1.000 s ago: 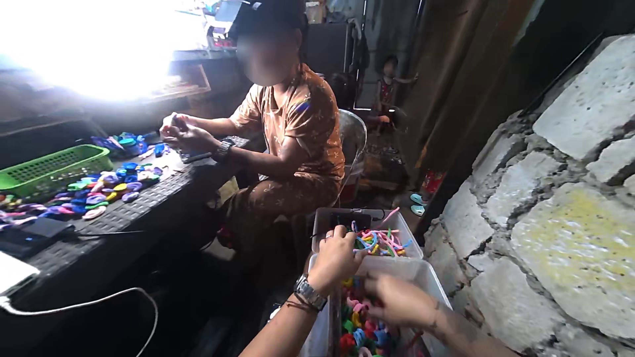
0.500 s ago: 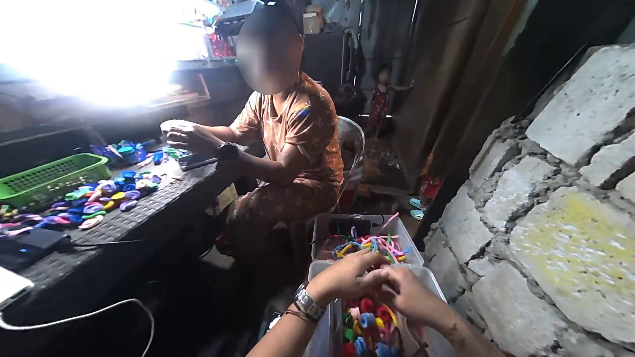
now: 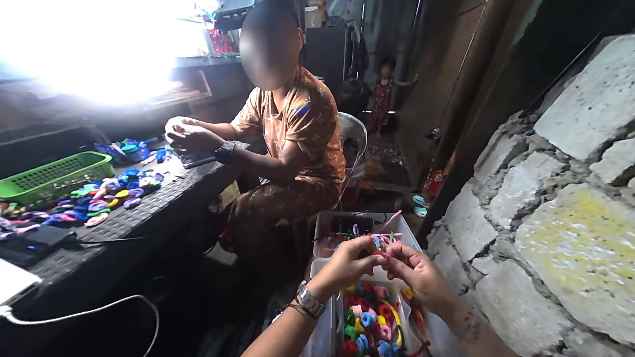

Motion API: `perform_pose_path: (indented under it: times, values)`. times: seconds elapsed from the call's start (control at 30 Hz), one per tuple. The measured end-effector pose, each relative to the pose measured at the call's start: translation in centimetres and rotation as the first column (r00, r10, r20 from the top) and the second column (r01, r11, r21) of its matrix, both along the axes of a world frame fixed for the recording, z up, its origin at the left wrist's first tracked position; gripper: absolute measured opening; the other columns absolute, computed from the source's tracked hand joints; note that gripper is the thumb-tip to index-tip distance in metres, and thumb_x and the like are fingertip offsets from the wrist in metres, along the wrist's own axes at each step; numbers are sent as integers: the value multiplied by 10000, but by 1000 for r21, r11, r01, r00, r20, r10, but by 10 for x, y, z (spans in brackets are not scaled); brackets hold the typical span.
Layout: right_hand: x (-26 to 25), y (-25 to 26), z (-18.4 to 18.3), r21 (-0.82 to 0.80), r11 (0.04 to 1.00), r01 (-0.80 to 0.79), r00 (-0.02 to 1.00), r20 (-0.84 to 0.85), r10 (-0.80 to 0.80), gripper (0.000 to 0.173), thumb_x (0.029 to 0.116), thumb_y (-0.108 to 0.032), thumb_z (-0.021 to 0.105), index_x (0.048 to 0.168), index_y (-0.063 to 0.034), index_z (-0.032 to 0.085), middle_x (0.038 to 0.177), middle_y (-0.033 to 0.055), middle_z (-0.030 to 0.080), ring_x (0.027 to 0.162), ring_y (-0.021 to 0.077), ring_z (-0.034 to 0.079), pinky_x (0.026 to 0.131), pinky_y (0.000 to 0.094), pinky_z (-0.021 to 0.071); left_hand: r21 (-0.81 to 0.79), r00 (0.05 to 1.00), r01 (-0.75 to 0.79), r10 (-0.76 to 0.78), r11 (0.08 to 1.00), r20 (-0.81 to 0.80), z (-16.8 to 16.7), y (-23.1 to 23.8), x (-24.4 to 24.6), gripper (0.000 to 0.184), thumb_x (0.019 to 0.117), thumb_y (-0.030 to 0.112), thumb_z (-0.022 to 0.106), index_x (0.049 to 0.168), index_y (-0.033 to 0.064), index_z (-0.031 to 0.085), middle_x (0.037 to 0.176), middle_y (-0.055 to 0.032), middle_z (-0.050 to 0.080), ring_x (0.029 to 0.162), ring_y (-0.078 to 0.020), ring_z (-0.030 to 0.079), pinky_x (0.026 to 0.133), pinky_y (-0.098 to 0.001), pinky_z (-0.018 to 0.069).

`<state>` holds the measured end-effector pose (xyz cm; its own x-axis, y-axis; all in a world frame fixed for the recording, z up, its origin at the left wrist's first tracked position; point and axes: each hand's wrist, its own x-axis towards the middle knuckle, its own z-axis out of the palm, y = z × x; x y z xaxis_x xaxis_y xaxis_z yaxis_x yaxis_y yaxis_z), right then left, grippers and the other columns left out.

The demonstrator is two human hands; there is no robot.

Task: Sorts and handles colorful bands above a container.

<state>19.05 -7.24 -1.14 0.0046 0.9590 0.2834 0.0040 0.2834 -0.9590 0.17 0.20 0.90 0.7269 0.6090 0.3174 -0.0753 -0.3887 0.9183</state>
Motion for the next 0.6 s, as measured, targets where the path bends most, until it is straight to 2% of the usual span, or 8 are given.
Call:
perform_pose_path:
  times: [0.1,0.2,0.3,0.37,0.4,0.43,0.53,0.6]
  values:
    - [11,5,-8,90,939,-332,919,-192,343,90,973,-273,665,1033,-240,723,1062,-77,676,899,49,656,776,247,578,-58,999,11,-8,998,41,1,0,1,83,1005,94,596,990,19,627,817,52,619,687,4,595,672,-194,540]
    - [20,11,-10,134,858,-495,860,-69,506,88,979,-328,663,954,-267,722,1078,-122,640,973,-1,612,834,202,537,-16,995,36,-35,999,94,-3,1,1,95,991,82,613,1005,-4,649,885,34,634,737,4,605,705,-196,546]
    - [19,7,-8,17,962,-274,891,381,247,132,936,-187,648,914,-80,723,982,-3,645,883,46,615,785,225,537,77,989,41,-52,996,136,-8,3,0,127,991,89,615,979,-32,651,915,-3,635,762,-11,611,718,-203,552]
    - [14,6,-10,90,996,-13,755,653,-49,217,942,-203,643,980,-14,744,1002,142,694,920,253,675,818,451,563,135,992,-25,8,991,124,-8,4,-1,147,994,94,619,944,-43,643,884,-21,611,739,-12,591,692,-186,536]
    - [13,7,-12,147,985,86,728,666,-163,248,955,-226,628,991,-4,732,1020,177,687,942,312,678,827,521,556,158,992,-59,41,986,116,-8,4,-1,163,994,104,625,932,-46,644,875,-26,599,733,-8,577,685,-174,521]
    - [14,7,-12,190,968,161,740,625,-246,268,964,-242,610,987,3,716,1048,183,669,963,306,664,840,508,551,160,991,-83,65,984,115,-7,4,-2,172,1000,115,616,931,-41,644,881,-23,594,744,-6,570,694,-171,515]
    - [17,10,-13,315,931,186,878,373,-301,201,959,-238,597,898,-60,667,1082,47,635,1040,63,599,885,225,518,-62,962,-35,50,997,268,-7,5,-1,206,1021,175,514,1004,28,657,1000,21,633,861,-19,599,773,-217,518]
    - [18,11,-13,363,928,79,906,362,-219,193,964,-292,631,901,-118,685,1091,-1,649,1117,36,584,959,229,501,-284,898,155,-15,946,440,-6,8,-3,253,1023,281,522,1035,112,711,1107,3,724,969,-66,668,845,-261,545]
